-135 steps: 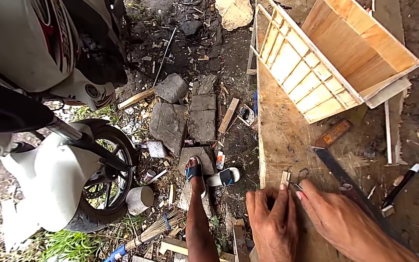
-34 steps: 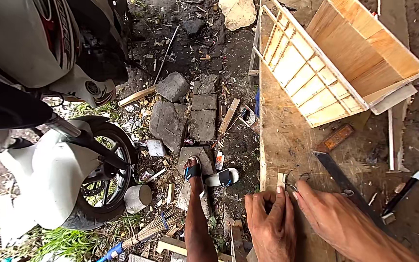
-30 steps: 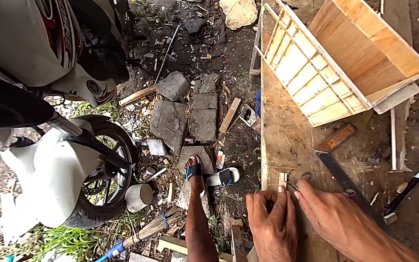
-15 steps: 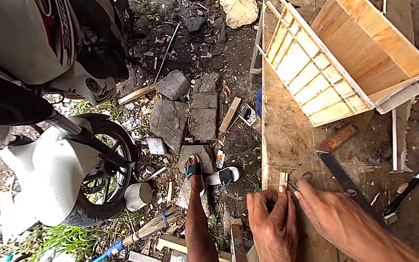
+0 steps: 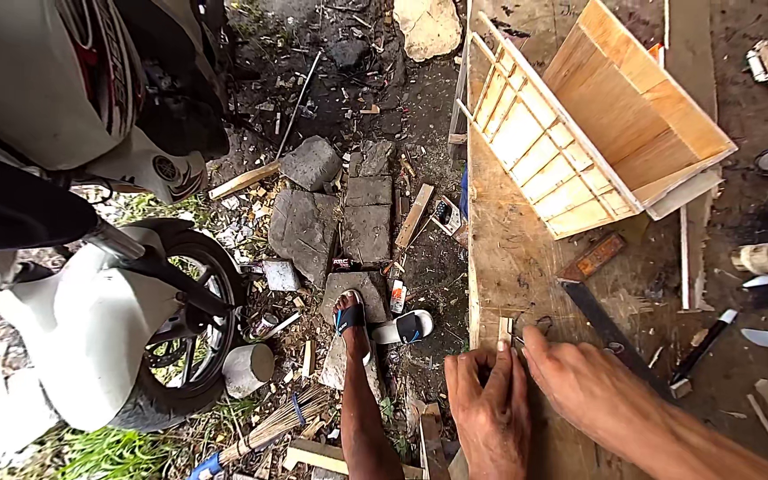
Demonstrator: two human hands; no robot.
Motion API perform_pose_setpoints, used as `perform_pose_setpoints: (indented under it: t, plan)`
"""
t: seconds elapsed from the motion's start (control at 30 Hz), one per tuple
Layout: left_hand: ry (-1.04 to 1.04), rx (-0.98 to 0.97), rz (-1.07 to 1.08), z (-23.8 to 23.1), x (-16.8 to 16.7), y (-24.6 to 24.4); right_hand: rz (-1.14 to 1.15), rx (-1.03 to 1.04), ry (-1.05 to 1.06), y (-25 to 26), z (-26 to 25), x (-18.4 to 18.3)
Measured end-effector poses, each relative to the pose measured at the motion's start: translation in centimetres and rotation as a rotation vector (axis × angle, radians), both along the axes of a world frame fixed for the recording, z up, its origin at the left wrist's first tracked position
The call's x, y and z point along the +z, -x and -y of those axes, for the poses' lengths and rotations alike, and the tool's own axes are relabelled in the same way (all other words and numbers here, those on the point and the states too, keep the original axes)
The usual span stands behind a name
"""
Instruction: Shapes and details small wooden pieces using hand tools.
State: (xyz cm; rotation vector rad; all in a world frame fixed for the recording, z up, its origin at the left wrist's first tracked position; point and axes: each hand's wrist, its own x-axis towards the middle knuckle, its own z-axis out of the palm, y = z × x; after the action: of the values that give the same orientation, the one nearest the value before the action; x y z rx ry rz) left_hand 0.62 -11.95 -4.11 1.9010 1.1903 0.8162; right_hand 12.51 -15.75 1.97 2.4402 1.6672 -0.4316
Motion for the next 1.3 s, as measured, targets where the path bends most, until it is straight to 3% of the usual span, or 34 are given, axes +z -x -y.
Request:
perform_pose_setpoints:
  t: [0.37,0.5,0.63,0.83,0.93,1.03,1.2,1.3]
  plan:
    - [-0.078,-0.005,-0.020,-0.2,-0.1,-0.4,-0.016,-0.063,-0.004,0.6,0.9,0.3]
    - [-0.014,-0.067,0.015,-0.9,-0.3,0.4,-0.104,-0.071,-0.105,0.9,5.0,0.1]
    - [-0.017,-0.330,-0.066,-4.0,0.0,1.7,-0.268,-0.177,-0.128,0.1,7.8,2.2]
    - [-0.156,-0.974,-0.156,-11.7,0.6,1.0,-0.209,-0.172,-0.220,-1.2,4.6,1.5]
    - [-0.209,-1.132,-0.143,-13.9,0.7,-0.4,-0.238,-0.142,-0.165,-0.7,3.6,0.9]
    - [-0.056,-1.021,-0.087,-14.3,1.1,0.1,-0.238,-0.156,-0.186,0.6,3.7,0.0]
    - [0.688,-0.292,0.014,-10.2,1.2,1.8,-0.187,-0.196,-0.231,1.4,3.7,-0.4]
    - [0.995,-0.188,0.010,-8.4,1.3,0.8,-0.196,-0.213,-0.228,2.1,3.4,-0.4]
